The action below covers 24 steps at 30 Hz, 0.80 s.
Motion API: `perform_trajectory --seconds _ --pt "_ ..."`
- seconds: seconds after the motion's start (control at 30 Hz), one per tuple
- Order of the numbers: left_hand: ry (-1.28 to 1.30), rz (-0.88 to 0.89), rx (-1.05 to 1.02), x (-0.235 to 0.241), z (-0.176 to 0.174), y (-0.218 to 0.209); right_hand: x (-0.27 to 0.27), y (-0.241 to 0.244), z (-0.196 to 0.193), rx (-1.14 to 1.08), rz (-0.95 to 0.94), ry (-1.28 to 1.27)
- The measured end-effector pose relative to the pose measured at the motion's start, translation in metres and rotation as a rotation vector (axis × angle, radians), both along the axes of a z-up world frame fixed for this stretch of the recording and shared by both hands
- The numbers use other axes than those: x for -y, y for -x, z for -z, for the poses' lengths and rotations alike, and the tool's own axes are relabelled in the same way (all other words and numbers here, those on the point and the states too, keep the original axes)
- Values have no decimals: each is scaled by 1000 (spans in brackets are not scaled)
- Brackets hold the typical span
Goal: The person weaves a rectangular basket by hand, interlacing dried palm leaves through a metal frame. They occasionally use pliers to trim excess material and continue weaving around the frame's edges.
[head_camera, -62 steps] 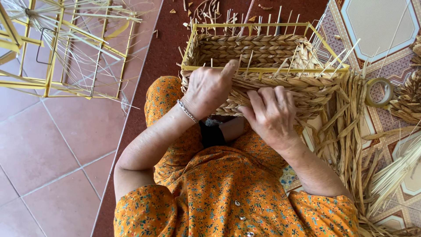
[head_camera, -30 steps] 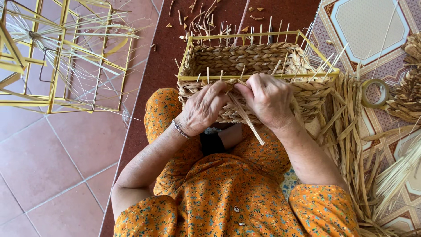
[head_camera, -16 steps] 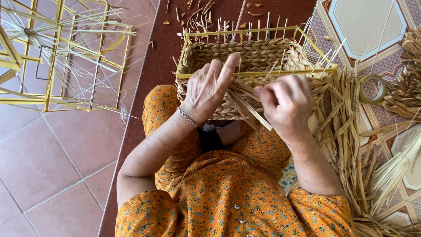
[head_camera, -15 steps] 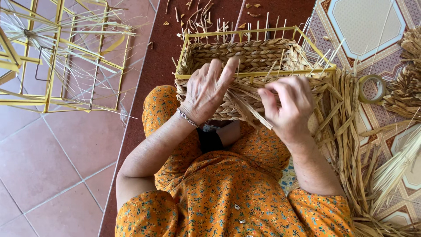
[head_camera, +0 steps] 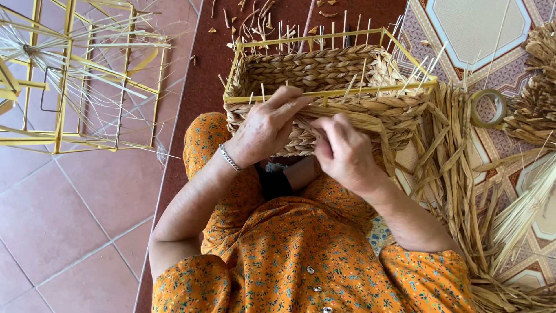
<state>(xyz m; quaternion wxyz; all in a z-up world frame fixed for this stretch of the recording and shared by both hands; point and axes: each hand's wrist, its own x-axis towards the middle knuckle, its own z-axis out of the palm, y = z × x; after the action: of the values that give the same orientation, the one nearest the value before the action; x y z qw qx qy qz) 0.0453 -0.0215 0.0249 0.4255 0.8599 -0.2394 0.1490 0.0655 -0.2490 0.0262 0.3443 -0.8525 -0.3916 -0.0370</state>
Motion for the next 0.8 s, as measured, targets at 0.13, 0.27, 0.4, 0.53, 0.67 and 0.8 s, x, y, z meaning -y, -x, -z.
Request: perform_trajectory --seconds 0.13,0.27,0.4,0.53,0.67,0.8 --pt "-19 28 23 -4 -11 5 6 -11 -37 -75 1 21" --pt "-43 16 -4 3 -11 4 -2 -9 -57 287 -61 -42" --pt "-146 -48 -104 14 -9 2 -9 -35 -54 182 -116 -144" --pt "-65 -157 -12 20 -7 4 7 -53 -41 -11 -3 -119" --pt "-123 -148 94 18 1 6 8 -52 -20 147 13 -80" --pt "-290 -106 255 11 14 11 -2 -55 -1 345 139 18"
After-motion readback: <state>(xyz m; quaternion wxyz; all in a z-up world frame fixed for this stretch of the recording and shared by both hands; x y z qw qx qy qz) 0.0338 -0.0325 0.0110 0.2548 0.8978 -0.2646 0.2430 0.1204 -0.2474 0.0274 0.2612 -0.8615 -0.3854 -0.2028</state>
